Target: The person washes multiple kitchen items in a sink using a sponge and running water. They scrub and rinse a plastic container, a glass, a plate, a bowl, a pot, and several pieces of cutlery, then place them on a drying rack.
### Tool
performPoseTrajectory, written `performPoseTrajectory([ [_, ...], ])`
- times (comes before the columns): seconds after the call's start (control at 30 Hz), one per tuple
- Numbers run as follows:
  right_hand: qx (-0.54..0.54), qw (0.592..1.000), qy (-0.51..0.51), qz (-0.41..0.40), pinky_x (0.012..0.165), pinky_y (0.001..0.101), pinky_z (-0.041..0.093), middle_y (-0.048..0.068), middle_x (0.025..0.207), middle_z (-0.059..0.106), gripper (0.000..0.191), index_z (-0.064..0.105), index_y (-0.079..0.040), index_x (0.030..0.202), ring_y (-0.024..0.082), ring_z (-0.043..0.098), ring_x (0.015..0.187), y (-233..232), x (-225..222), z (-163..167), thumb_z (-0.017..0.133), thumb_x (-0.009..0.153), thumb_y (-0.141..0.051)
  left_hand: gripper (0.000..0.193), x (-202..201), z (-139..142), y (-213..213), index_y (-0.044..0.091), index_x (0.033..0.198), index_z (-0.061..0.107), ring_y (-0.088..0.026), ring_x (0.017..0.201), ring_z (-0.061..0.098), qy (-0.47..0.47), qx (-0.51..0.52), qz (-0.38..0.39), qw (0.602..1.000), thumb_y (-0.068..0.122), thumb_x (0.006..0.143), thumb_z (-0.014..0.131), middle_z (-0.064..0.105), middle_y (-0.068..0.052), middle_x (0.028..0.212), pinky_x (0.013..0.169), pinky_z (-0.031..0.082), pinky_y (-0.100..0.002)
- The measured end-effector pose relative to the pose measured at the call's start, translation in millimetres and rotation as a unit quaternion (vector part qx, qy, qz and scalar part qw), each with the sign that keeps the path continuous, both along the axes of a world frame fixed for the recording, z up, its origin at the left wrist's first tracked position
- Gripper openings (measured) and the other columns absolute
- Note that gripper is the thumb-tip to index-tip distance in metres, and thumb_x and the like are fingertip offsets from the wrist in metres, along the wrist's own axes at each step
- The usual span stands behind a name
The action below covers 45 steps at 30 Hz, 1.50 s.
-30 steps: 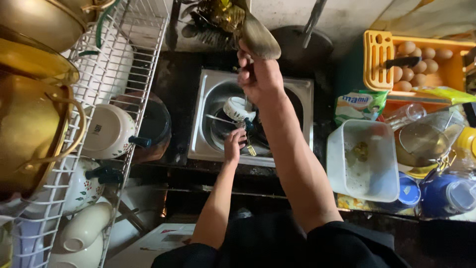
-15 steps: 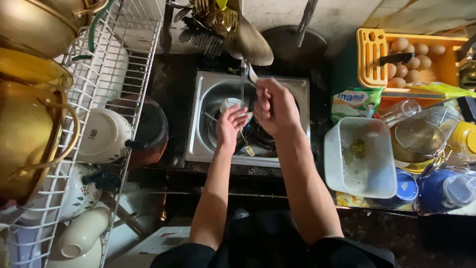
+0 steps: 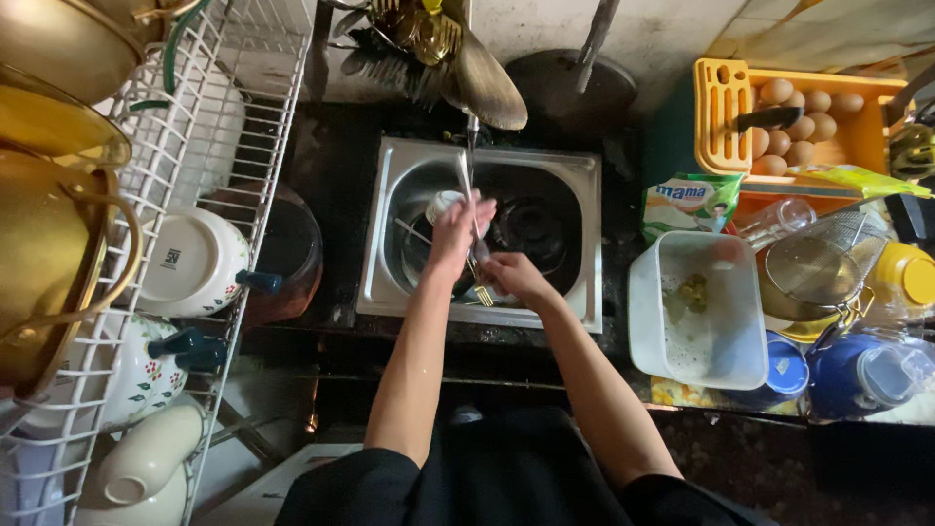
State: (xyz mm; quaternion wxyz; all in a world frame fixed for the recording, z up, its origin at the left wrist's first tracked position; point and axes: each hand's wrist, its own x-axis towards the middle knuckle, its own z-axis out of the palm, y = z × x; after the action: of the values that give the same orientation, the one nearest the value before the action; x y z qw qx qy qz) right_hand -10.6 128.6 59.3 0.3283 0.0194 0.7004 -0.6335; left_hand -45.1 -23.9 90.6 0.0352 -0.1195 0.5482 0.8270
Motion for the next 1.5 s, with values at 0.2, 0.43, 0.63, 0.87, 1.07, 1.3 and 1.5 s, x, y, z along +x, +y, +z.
performPoseTrajectory([
  [0.2, 0.017, 0.997, -0.068, -0.029, 0.059, 0.0277, 0.054, 0.004, 0.092, 0.073, 0.039, 0.068, -0.007, 0.129, 0.01, 0.065, 0.068, -5, 7, -15, 0.058, 0.096, -0.024, 0.036, 38, -79, -7, -0.008, 0.123, 0.066, -0.017, 0.079, 0.07, -0.138, -0.012, 0.134, 0.981, 0.016, 0.097, 0.073, 0.071, -0.005, 0.09, 0.062, 0.06, -0.03],
  [0.43, -0.112, 0.97, -0.157, -0.15, 0.09, 0.0354, 0.054, 0.003, 0.123, 0.069, 0.046, 0.051, -0.016, 0.142, 0.018, 0.066, 0.105, -5, 19, -25, 0.061, 0.099, -0.026, 0.066, 57, -92, -15, 0.001, 0.152, 0.037, -0.026, 0.141, 0.051, -0.038, -0.047, 0.105, 0.993, 0.019, 0.099, 0.071, 0.048, -0.018, 0.152, 0.111, 0.043, -0.033],
  [0.63, 0.023, 0.977, 0.057, -0.204, 0.086, 0.0324, 0.051, 0.007, 0.114, 0.07, 0.038, 0.067, -0.007, 0.133, 0.016, 0.062, 0.099, -11, 18, -24, 0.061, 0.102, -0.027, 0.044, 74, -87, -21, 0.0, 0.132, 0.067, -0.03, 0.135, 0.057, 0.032, -0.226, 0.058, 0.972, 0.029, 0.1, 0.062, 0.06, -0.02, 0.144, 0.11, 0.045, -0.037],
  [0.87, -0.031, 0.944, 0.216, -0.249, 0.072, 0.0269, 0.05, 0.005, 0.093, 0.072, 0.025, 0.072, -0.002, 0.11, 0.01, 0.062, 0.081, -34, -21, 21, 0.058, 0.104, -0.021, 0.046, 77, -97, -18, 0.001, 0.124, 0.071, -0.028, 0.109, 0.067, -0.008, -0.202, 0.092, 0.975, 0.038, 0.099, 0.062, 0.073, -0.016, 0.116, 0.092, 0.054, -0.039],
  [1.07, -0.106, 0.939, 0.238, -0.224, 0.064, 0.0239, 0.047, 0.002, 0.086, 0.069, 0.03, 0.071, 0.0, 0.099, 0.008, 0.06, 0.072, -45, -31, 50, 0.052, 0.107, -0.021, 0.047, 74, -101, -19, 0.003, 0.126, 0.068, -0.022, 0.109, 0.07, -0.074, -0.029, 0.114, 0.99, 0.04, 0.098, 0.059, 0.072, -0.011, 0.122, 0.093, 0.054, -0.035],
  [1.3, -0.194, 0.933, 0.225, -0.205, 0.062, 0.0243, 0.048, 0.002, 0.079, 0.066, 0.033, 0.07, 0.0, 0.098, 0.008, 0.057, 0.066, -49, -44, 96, 0.051, 0.108, -0.025, 0.043, 60, -72, -9, 0.007, 0.123, 0.068, -0.019, 0.09, 0.073, -0.076, 0.023, 0.098, 0.992, 0.039, 0.099, 0.054, 0.076, -0.01, 0.113, 0.081, 0.055, -0.034],
  [1.5, -0.251, 0.926, 0.191, -0.21, 0.059, 0.023, 0.046, 0.002, 0.083, 0.068, 0.036, 0.069, -0.001, 0.106, 0.005, 0.055, 0.065, -46, -54, 162, 0.052, 0.108, -0.033, 0.054, 18, -2, -3, 0.003, 0.122, 0.068, -0.018, 0.079, 0.072, 0.072, -0.048, 0.119, 0.989, 0.05, 0.103, 0.051, 0.075, -0.011, 0.093, 0.072, 0.058, -0.032],
])
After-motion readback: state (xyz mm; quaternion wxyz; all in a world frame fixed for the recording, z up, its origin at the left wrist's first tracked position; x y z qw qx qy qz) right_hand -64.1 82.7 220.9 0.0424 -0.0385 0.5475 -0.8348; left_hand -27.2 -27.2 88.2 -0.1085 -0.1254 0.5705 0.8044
